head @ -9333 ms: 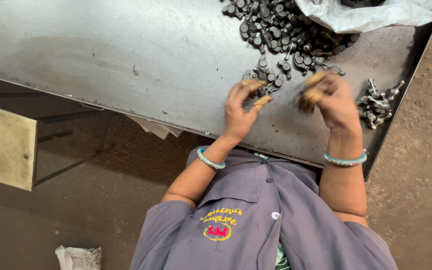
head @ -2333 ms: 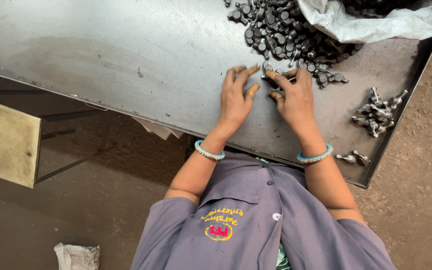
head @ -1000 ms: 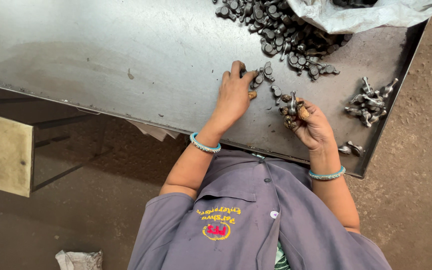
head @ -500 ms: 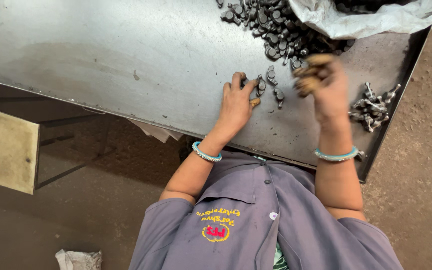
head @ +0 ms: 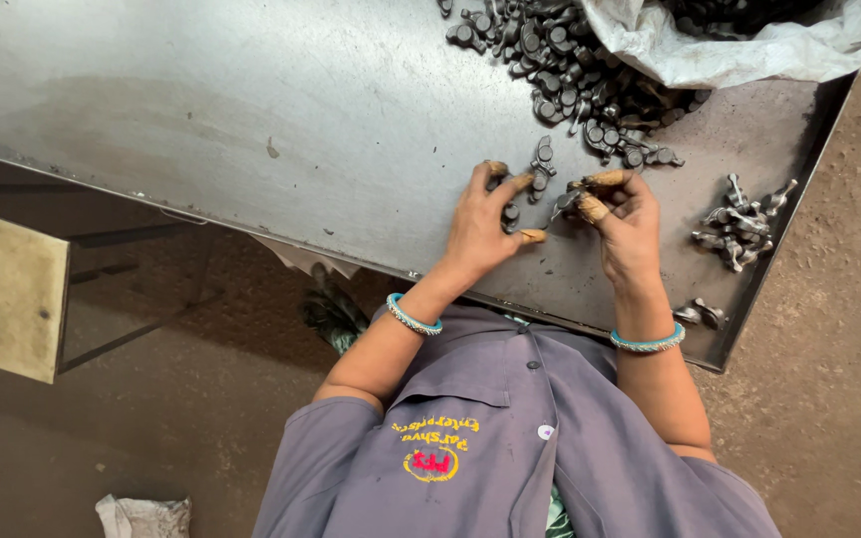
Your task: The person sits at a metal table and sorts small metal castings by hand, picking pieces from a pile and separating them into distinct groups on the table, occasionally gathering pieces from a sack and pushing sorted pieces aside.
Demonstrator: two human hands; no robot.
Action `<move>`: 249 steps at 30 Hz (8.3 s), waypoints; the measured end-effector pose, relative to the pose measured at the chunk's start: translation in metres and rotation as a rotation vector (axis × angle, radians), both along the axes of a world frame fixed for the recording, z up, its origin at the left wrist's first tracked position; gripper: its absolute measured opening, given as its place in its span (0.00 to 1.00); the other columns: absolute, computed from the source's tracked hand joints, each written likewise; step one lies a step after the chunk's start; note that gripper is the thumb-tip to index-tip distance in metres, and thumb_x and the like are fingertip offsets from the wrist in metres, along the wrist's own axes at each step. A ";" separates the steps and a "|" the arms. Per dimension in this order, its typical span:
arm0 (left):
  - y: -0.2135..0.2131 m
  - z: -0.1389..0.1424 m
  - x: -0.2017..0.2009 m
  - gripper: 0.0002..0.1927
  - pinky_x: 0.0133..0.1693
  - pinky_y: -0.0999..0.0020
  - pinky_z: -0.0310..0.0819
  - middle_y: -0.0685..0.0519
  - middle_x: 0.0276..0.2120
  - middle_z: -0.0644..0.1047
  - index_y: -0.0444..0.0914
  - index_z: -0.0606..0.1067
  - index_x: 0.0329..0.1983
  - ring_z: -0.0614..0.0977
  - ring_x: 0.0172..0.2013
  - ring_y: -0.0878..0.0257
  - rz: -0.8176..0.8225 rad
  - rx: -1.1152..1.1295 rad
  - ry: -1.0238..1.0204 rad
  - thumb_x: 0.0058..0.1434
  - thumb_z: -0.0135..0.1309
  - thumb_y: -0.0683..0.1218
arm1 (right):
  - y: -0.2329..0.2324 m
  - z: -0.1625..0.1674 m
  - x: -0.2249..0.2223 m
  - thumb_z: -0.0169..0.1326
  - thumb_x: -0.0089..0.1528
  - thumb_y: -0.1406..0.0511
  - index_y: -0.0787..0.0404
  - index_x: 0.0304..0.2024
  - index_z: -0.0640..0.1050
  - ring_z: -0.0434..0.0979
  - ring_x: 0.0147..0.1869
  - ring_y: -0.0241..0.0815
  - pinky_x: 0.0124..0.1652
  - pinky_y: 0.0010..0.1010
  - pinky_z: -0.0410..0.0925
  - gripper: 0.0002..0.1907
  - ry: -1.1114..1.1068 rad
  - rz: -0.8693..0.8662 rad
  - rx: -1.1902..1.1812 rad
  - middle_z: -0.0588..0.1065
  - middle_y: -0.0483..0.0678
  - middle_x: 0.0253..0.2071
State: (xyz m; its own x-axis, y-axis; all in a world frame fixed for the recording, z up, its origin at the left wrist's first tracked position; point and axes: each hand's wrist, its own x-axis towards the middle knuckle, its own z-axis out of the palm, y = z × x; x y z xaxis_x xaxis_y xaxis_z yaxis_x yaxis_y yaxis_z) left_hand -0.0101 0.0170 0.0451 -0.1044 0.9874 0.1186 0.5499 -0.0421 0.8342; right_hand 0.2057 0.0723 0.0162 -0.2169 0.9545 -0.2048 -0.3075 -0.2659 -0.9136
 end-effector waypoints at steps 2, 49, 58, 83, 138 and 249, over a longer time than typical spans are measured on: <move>-0.006 0.003 0.006 0.36 0.52 0.54 0.74 0.44 0.51 0.71 0.42 0.77 0.57 0.76 0.51 0.45 0.000 0.072 -0.056 0.42 0.75 0.50 | -0.007 -0.003 0.003 0.58 0.63 0.78 0.66 0.48 0.74 0.79 0.49 0.37 0.52 0.29 0.76 0.12 0.062 -0.017 -0.046 0.77 0.49 0.46; -0.008 -0.016 -0.016 0.29 0.45 0.52 0.76 0.42 0.50 0.67 0.40 0.77 0.56 0.79 0.45 0.42 0.097 -0.122 -0.054 0.47 0.68 0.40 | -0.017 0.001 0.001 0.62 0.61 0.76 0.68 0.49 0.74 0.81 0.44 0.38 0.43 0.27 0.76 0.15 -0.059 0.102 -0.086 0.79 0.50 0.43; -0.003 -0.019 -0.018 0.14 0.44 0.54 0.77 0.45 0.46 0.72 0.39 0.81 0.45 0.80 0.44 0.47 0.120 -0.027 -0.071 0.55 0.66 0.41 | 0.002 0.025 0.006 0.53 0.69 0.66 0.66 0.47 0.74 0.77 0.29 0.36 0.26 0.21 0.68 0.09 -0.181 0.352 -0.286 0.80 0.53 0.34; 0.009 -0.016 -0.033 0.08 0.42 0.55 0.75 0.47 0.41 0.71 0.35 0.77 0.42 0.79 0.42 0.49 -0.091 0.234 0.104 0.59 0.58 0.36 | -0.023 0.067 -0.042 0.68 0.48 0.73 0.60 0.53 0.79 0.67 0.56 0.54 0.55 0.39 0.66 0.29 -1.129 0.241 0.702 0.75 0.49 0.54; -0.003 -0.030 0.008 0.37 0.48 0.51 0.75 0.39 0.53 0.66 0.28 0.70 0.57 0.76 0.49 0.40 0.097 -0.175 -0.032 0.41 0.69 0.36 | -0.026 -0.003 0.033 0.66 0.58 0.70 0.67 0.54 0.73 0.79 0.40 0.39 0.39 0.26 0.73 0.23 0.260 0.208 -0.342 0.80 0.51 0.41; 0.155 0.046 -0.027 0.63 0.60 0.28 0.57 0.50 0.74 0.48 0.61 0.63 0.70 0.53 0.69 0.31 0.037 -0.107 0.251 0.29 0.79 0.42 | 0.079 0.080 0.016 0.61 0.65 0.69 0.71 0.54 0.76 0.81 0.42 0.44 0.38 0.30 0.72 0.17 0.196 0.223 -0.066 0.79 0.58 0.43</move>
State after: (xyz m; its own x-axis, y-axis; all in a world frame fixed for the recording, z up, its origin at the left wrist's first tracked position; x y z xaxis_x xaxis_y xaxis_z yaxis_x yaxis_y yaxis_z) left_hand -0.0372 0.1717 0.0912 -0.1207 0.9919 0.0405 0.7397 0.0627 0.6700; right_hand 0.2217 0.1509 0.0960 -0.4616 0.8647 -0.1981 -0.4035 -0.4036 -0.8212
